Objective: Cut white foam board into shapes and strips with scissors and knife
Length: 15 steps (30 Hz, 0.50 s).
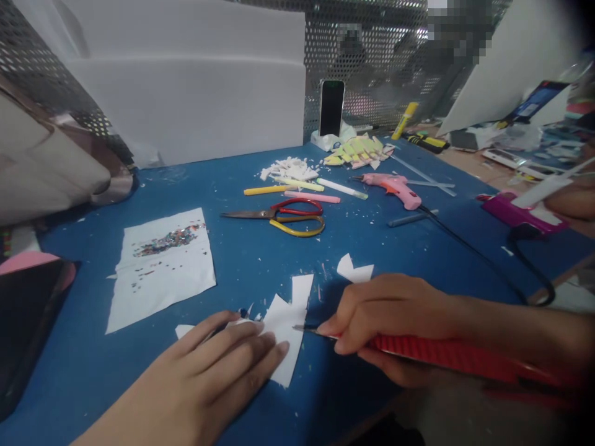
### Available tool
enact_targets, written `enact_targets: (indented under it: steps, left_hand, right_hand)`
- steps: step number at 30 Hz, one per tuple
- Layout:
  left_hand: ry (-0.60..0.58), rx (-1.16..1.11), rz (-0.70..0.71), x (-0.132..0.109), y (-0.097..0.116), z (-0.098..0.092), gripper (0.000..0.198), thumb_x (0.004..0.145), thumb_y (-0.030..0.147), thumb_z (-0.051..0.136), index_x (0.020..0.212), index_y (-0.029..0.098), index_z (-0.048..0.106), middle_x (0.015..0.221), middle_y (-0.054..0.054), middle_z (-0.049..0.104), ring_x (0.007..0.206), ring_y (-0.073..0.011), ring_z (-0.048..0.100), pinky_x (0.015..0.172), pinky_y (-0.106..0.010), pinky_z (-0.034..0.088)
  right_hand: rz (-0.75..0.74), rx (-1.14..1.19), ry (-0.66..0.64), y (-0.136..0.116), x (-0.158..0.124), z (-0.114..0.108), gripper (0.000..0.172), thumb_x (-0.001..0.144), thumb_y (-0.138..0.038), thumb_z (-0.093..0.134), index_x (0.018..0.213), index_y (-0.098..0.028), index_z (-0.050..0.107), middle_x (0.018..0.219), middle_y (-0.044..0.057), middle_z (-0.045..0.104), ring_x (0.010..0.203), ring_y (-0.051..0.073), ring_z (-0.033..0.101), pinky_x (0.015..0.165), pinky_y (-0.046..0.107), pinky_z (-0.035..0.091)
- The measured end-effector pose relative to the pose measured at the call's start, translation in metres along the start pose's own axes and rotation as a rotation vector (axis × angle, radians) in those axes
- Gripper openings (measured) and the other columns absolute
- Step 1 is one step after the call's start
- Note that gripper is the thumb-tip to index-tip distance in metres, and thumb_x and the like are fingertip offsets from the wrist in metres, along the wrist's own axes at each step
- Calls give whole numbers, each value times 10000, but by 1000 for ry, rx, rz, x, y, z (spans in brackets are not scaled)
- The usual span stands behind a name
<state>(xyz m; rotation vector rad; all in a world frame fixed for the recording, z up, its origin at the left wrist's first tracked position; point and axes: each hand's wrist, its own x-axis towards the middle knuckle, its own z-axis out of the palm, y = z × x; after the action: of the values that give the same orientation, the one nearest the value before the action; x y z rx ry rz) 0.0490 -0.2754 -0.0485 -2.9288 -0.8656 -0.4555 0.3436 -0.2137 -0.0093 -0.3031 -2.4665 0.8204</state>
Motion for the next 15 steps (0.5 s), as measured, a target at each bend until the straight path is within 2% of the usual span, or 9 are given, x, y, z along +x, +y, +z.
enact_targets:
  steps: [4,7,10,12,15]
  left_hand:
    - [-10,24,-1,2,2,3,501,976,73,304,1396,264,501,1169,51,682,1141,-162,538,1185,-342,132]
    - [-30,56,9,2,4,3,426,1029,267,285,1389,240,512,1153,23,678,1134,-197,526,1186,-377,116]
    - [-18,92,25,1,6,3,508,1023,469,246,1357,233,547,1141,6,681,1132,-217,524,1187,-399,120]
    - [-8,101,21,0,7,4,500,1025,464,249,1351,238,553,1129,9,688,1117,-212,535,1189,-400,124]
    - [21,72,-12,0,8,6,429,1035,336,279,1366,244,536,1125,24,696,1101,-196,550,1191,-380,133]
  right_hand:
    - [-28,-70,-22,-1,1,-1,105,879,-71,587,960,-137,590,945,38,691,948,75,673,799,144,513]
    - [-19,-156,-5,-3,-3,0,103,865,-82,599,949,-142,594,940,34,707,882,86,678,762,163,529]
    - [-31,-175,-27,-5,-9,-1,98,892,-116,580,987,-133,595,982,63,719,911,104,678,792,192,549]
    - [-40,-187,-49,-6,-12,-2,112,907,-117,566,1016,-127,589,1011,77,719,957,106,673,837,208,553]
    - [-12,-209,-68,-8,-15,-2,130,916,-121,559,1044,-121,586,1024,91,719,980,116,671,861,229,561]
